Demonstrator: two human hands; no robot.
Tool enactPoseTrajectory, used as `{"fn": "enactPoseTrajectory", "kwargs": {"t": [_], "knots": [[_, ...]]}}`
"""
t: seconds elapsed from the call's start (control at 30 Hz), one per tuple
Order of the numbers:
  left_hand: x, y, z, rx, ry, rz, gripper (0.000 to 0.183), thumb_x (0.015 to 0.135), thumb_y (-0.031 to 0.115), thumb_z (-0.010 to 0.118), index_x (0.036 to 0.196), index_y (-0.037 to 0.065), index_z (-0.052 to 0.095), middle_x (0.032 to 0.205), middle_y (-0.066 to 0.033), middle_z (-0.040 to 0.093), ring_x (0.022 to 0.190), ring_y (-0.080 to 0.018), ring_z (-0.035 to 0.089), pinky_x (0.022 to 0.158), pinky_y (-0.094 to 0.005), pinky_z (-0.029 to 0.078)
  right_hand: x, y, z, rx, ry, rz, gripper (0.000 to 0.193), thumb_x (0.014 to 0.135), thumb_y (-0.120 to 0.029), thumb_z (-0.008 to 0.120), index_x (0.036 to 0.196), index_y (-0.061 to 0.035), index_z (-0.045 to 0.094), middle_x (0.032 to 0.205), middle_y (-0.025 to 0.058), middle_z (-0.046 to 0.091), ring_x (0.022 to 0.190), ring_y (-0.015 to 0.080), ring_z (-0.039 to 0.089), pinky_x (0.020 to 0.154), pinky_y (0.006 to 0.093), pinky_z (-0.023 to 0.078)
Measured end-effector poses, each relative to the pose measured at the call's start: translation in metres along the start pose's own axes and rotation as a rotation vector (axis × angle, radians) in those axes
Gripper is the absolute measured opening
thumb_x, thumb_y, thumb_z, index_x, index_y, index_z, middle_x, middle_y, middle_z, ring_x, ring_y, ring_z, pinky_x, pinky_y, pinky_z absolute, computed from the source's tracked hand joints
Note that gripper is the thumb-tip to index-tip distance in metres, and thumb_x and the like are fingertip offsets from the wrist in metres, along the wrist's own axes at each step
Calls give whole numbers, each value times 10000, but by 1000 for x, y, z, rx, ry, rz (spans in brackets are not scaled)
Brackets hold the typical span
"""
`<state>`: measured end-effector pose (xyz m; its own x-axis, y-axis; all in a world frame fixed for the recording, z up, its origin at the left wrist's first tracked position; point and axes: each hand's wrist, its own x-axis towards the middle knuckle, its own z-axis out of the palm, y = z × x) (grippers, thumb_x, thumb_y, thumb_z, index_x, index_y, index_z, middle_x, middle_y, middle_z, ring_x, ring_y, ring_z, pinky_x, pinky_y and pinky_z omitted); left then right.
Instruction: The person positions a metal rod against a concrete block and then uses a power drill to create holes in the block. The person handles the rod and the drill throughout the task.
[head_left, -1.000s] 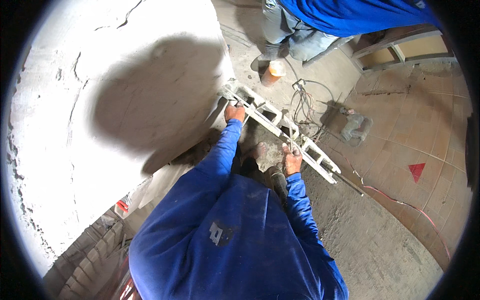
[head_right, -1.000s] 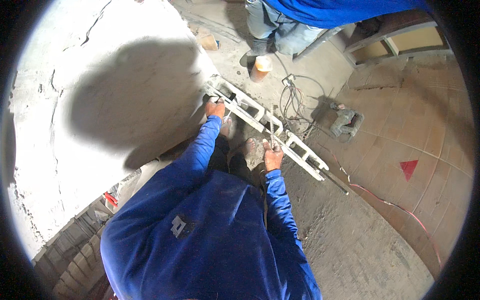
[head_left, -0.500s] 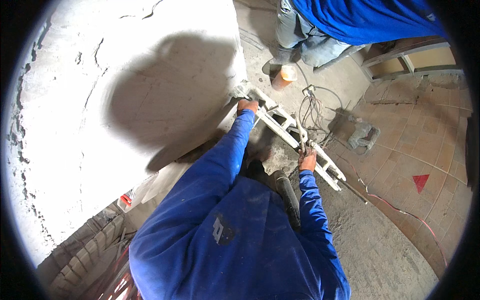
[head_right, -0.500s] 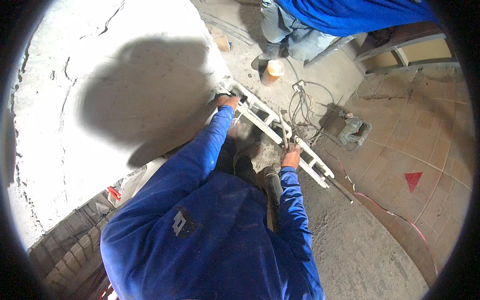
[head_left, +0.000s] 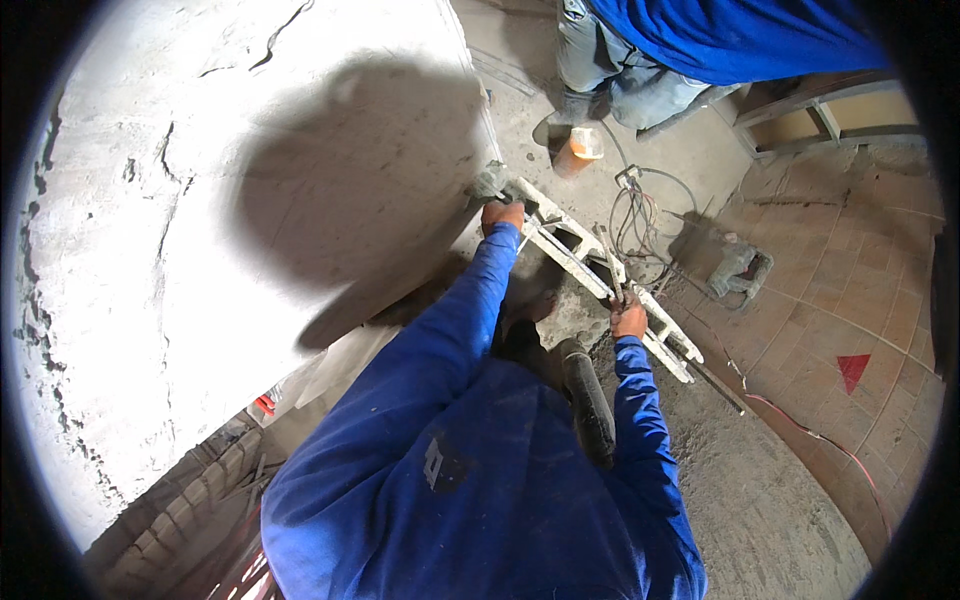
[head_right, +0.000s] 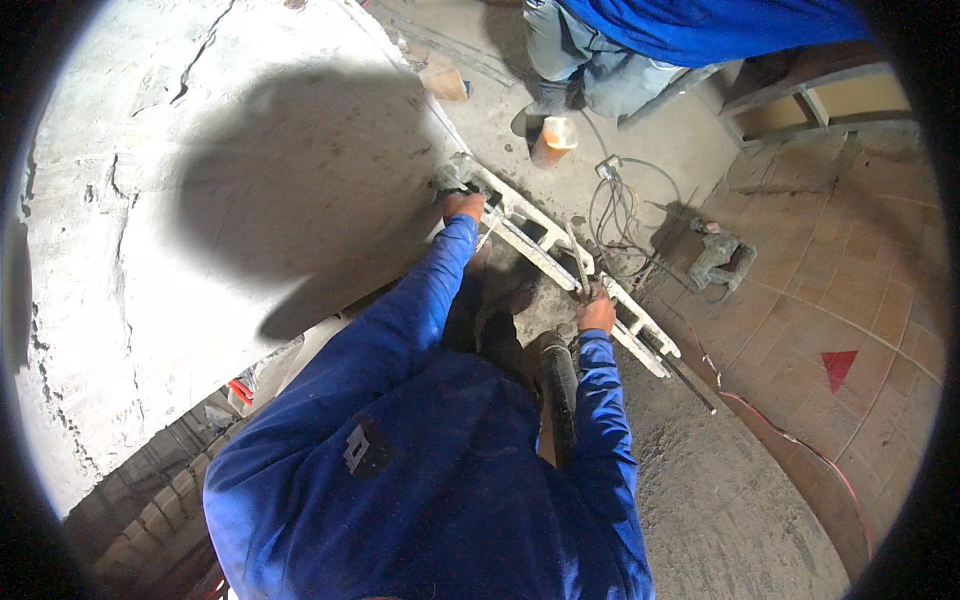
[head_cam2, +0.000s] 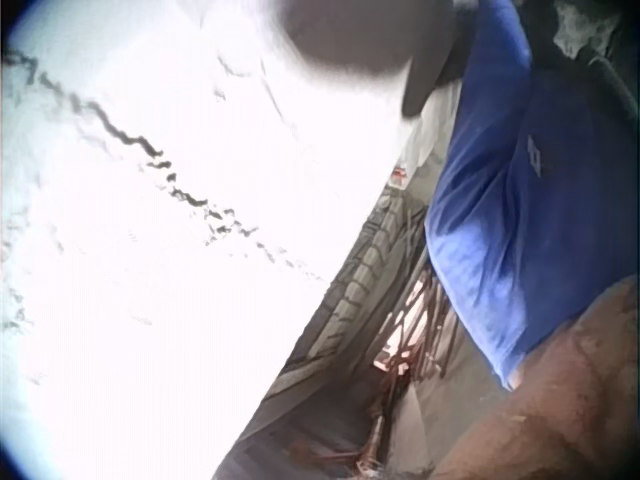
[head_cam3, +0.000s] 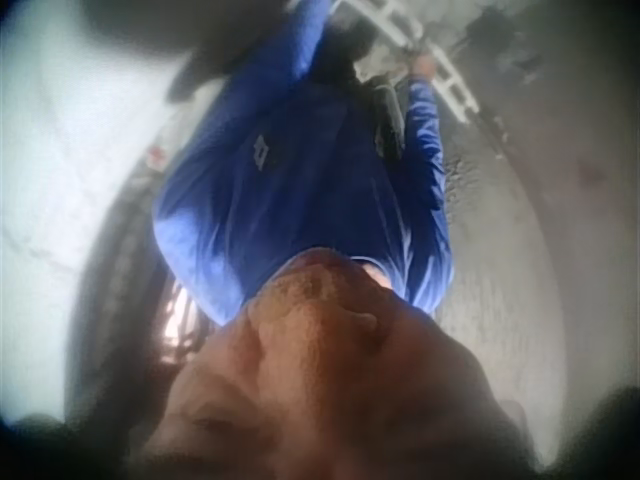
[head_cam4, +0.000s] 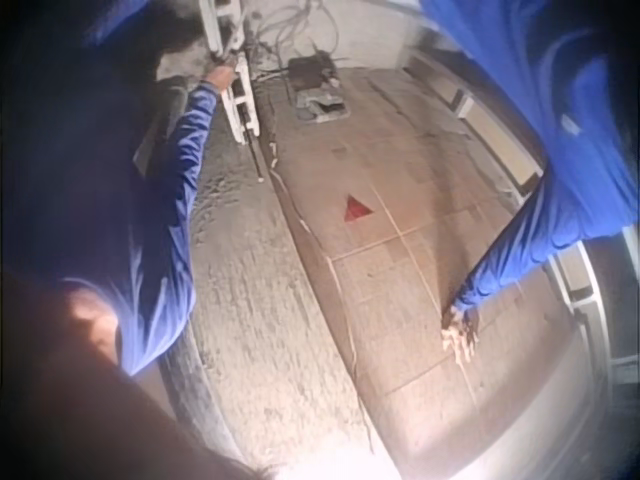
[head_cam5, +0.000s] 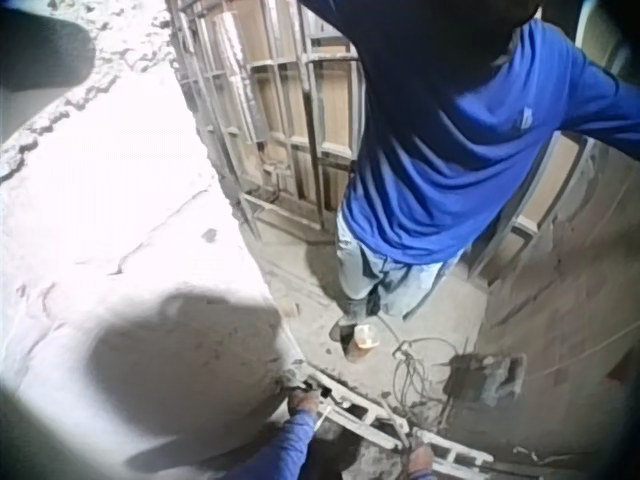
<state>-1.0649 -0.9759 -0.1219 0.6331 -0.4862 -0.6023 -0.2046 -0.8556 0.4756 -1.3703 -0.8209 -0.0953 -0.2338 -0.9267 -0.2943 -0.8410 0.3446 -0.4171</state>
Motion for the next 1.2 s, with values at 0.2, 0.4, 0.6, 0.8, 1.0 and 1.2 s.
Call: {"fn": "enactPoseTrajectory", "kwargs": {"t": [0.2, 0.4, 0.6, 0.8, 1.0, 1.2], "knots": [[14, -9, 3, -108, -152, 67, 368, 689, 284, 622, 789, -69, 649, 888, -233, 682, 868, -325, 676, 732, -404, 519, 1, -1, 2, 73, -29, 82, 285, 730, -135, 661, 997, -61, 594, 947, 204, 620, 867, 407, 601, 747, 463, 488], [45, -31, 18, 438, -59, 384, 406, 704, 313, 629, 925, -25, 673, 970, -234, 666, 938, -353, 653, 807, -427, 508, 8, 2, -16, 3, -100, -32, 321, 752, -173, 687, 1054, -96, 611, 973, 203, 636, 887, 412, 607, 752, 488, 487], [29, -3, -7, 1478, -237, 731, 361, 762, 358, 649, 1058, 156, 695, 1132, -122, 654, 1086, -287, 610, 886, -410, 481, -7, -14, -12, 78, 23, 77, 350, 758, -160, 678, 1070, -74, 545, 1026, 179, 594, 952, 399, 583, 773, 495, 469], [0, 19, -20, 1586, -232, 783, 313, 726, 314, 678, 1011, 188, 713, 1081, -76, 680, 1061, -253, 628, 857, -384, 501, -13, -16, -28, 38, -28, 32, 395, 671, -84, 710, 1038, -78, 564, 1007, 149, 615, 910, 365, 613, 748, 463, 502], [14, 14, -18, 1531, -248, 799, 358, 659, 319, 710, 993, 191, 717, 1059, -59, 688, 1048, -227, 636, 805, -369, 524, -17, -14, -24, 88, 100, 19, 314, 684, -51, 659, 988, -85, 589, 956, 132, 638, 873, 353, 626, 731, 454, 509], [7, 25, -23, 1650, -374, 736, 372, 644, 305, 704, 997, 188, 716, 1066, -61, 684, 1088, -250, 613, 857, -374, 499, -15, -11, -16, 95, 124, 30, 254, 767, -72, 558, 1012, -112, 607, 962, 143, 642, 873, 356, 627, 725, 457, 508]]}}
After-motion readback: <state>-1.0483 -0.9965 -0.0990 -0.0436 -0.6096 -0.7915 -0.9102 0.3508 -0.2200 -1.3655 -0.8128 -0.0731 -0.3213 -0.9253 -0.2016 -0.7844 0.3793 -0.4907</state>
